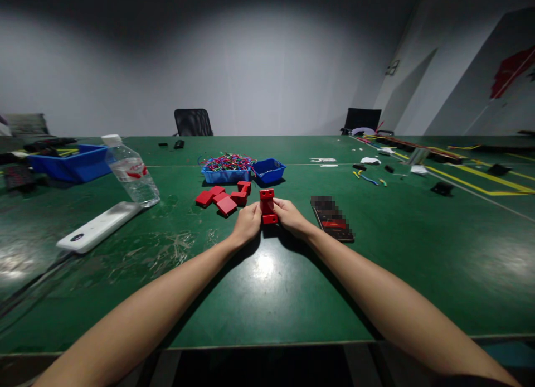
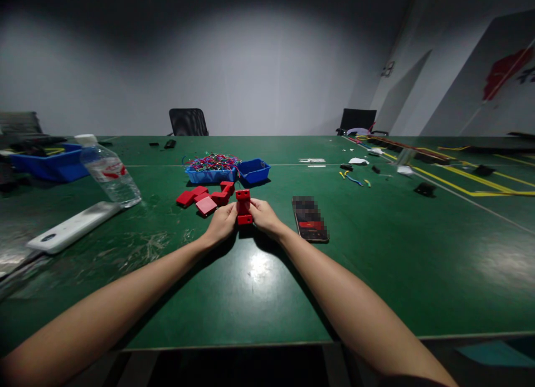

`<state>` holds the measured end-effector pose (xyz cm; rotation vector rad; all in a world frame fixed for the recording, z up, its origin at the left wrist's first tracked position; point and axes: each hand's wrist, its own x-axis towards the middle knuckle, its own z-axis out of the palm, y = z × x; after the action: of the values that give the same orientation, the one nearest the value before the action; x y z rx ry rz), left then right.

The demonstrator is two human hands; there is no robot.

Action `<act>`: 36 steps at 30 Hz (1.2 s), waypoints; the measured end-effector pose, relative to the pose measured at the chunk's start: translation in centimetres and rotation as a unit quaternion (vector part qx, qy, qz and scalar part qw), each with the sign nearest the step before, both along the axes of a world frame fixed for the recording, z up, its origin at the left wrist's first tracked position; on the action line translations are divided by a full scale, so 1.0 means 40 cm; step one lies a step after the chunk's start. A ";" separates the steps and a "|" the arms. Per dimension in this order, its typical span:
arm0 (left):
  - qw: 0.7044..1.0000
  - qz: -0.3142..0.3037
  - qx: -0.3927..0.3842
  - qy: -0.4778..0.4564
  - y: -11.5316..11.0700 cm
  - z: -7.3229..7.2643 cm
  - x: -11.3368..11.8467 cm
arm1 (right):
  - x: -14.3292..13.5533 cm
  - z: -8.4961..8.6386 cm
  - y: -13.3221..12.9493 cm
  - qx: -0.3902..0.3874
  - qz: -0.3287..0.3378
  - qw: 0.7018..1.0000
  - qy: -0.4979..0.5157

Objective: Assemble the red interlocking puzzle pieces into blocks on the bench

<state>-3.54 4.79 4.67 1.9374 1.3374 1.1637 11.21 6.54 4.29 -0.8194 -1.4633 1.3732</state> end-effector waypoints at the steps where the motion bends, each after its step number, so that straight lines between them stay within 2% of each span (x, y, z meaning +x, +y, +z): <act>1: 1.000 0.000 0.002 0.002 0.000 -0.001 0.000 | 0.000 -0.001 0.001 -0.001 0.003 1.000 0.000; 19: 1.000 0.000 0.002 -0.006 0.001 0.006 0.004 | 0.001 -0.006 0.006 -0.002 0.001 1.000 0.018; 25: 0.999 0.000 0.009 -0.047 0.000 -0.004 0.006 | -0.005 0.002 0.003 -0.060 -0.017 0.996 0.056; 29: 0.988 -0.009 -0.021 -0.154 0.010 -0.015 0.010 | -0.009 0.018 -0.003 -0.129 -0.034 0.985 0.113; 33: 0.946 -0.001 -0.112 -0.305 0.026 -0.015 0.011 | -0.013 0.040 -0.019 -0.161 -0.007 0.976 0.148; 36: 0.929 0.005 -0.127 -0.347 0.029 -0.007 0.010 | -0.015 0.049 -0.026 -0.189 0.003 0.971 0.146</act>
<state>-3.13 5.96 4.41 1.1608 1.0337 1.4157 10.61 5.50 6.26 -0.8051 -0.9919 1.7257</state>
